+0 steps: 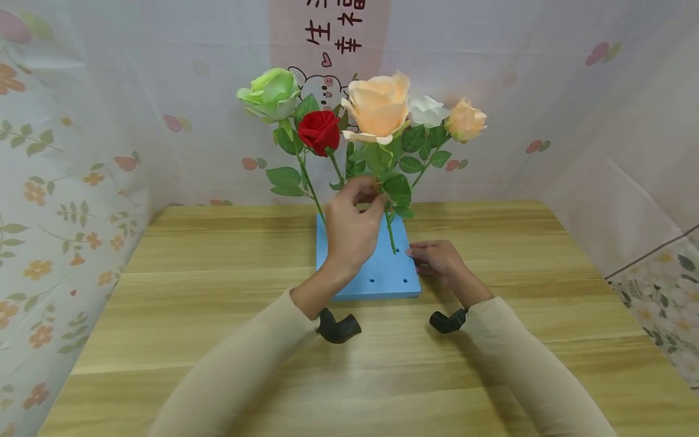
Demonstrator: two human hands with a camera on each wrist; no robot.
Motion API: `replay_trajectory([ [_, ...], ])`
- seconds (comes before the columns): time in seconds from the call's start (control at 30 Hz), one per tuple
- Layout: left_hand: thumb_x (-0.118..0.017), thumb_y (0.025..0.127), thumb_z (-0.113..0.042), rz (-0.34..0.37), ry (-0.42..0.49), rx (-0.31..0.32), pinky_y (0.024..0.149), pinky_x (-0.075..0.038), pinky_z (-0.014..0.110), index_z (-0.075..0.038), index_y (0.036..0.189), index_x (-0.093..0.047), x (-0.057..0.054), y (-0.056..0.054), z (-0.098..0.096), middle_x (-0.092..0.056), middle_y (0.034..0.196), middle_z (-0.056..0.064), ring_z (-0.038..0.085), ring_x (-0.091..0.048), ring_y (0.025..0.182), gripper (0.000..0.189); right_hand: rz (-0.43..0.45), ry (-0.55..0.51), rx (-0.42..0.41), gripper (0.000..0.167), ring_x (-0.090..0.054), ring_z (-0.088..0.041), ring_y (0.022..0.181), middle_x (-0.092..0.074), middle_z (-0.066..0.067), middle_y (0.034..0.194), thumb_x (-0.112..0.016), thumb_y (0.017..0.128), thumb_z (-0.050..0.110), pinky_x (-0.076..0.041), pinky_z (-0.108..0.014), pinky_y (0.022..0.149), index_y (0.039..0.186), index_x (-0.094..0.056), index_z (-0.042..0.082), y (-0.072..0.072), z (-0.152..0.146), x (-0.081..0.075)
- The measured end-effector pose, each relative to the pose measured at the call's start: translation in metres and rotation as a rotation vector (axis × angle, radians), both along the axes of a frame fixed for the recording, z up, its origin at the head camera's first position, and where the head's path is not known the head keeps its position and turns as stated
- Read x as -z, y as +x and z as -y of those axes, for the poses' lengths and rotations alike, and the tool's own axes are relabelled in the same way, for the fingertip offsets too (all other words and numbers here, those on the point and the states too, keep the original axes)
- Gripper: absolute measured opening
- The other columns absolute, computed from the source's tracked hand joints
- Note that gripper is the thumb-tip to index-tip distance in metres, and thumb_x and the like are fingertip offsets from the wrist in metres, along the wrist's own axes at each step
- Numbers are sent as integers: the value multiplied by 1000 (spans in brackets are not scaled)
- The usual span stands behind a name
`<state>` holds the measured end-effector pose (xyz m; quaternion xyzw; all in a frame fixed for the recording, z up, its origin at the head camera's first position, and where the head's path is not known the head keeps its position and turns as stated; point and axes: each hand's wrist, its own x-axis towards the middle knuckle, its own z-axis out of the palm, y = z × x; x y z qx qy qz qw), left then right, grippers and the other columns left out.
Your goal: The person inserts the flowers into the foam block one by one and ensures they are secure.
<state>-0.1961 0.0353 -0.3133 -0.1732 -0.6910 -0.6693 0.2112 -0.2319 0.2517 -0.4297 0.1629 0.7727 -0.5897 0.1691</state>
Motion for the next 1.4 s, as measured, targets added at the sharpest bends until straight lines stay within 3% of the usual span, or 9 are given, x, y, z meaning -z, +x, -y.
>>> replay_trajectory([
  [0.23, -64, 89, -1, 33, -31, -59, 72, -53, 29, -2, 103, -70, 18, -14, -10, -71, 87, 11, 21, -67, 86, 15, -13, 25, 4, 46, -62, -14, 101, -59, -16, 129, -63, 95, 17, -56, -25, 82, 136, -54, -2, -3, 2, 1],
  [0.67, -63, 89, 0, 57, -57, -109, 67, -53, 25, -4, 102, -69, 45, -31, -36, -70, 88, 8, 18, -67, 86, 15, -15, 31, -1, 44, -64, -13, 98, -63, -15, 123, -63, 95, 18, -57, -26, 80, 133, -56, -2, 0, 3, 4],
  [1.07, -64, 90, -2, 66, -56, -143, 76, -54, 28, -4, 102, -69, 57, -37, -40, -71, 89, 7, 18, -67, 85, 13, -20, 38, 1, 45, -64, -11, 94, -65, -14, 121, -63, 95, 18, -57, -27, 79, 134, -55, -2, 0, 4, 2],
  [1.4, -63, 90, -3, 87, -82, -109, 66, -50, 25, -5, 101, -68, 61, -42, -43, -70, 86, 7, 18, -65, 82, 12, -31, 30, 17, 44, -65, -10, 90, -67, -12, 114, -64, 94, 17, -57, -25, 76, 133, -56, -3, -1, 2, 1],
])
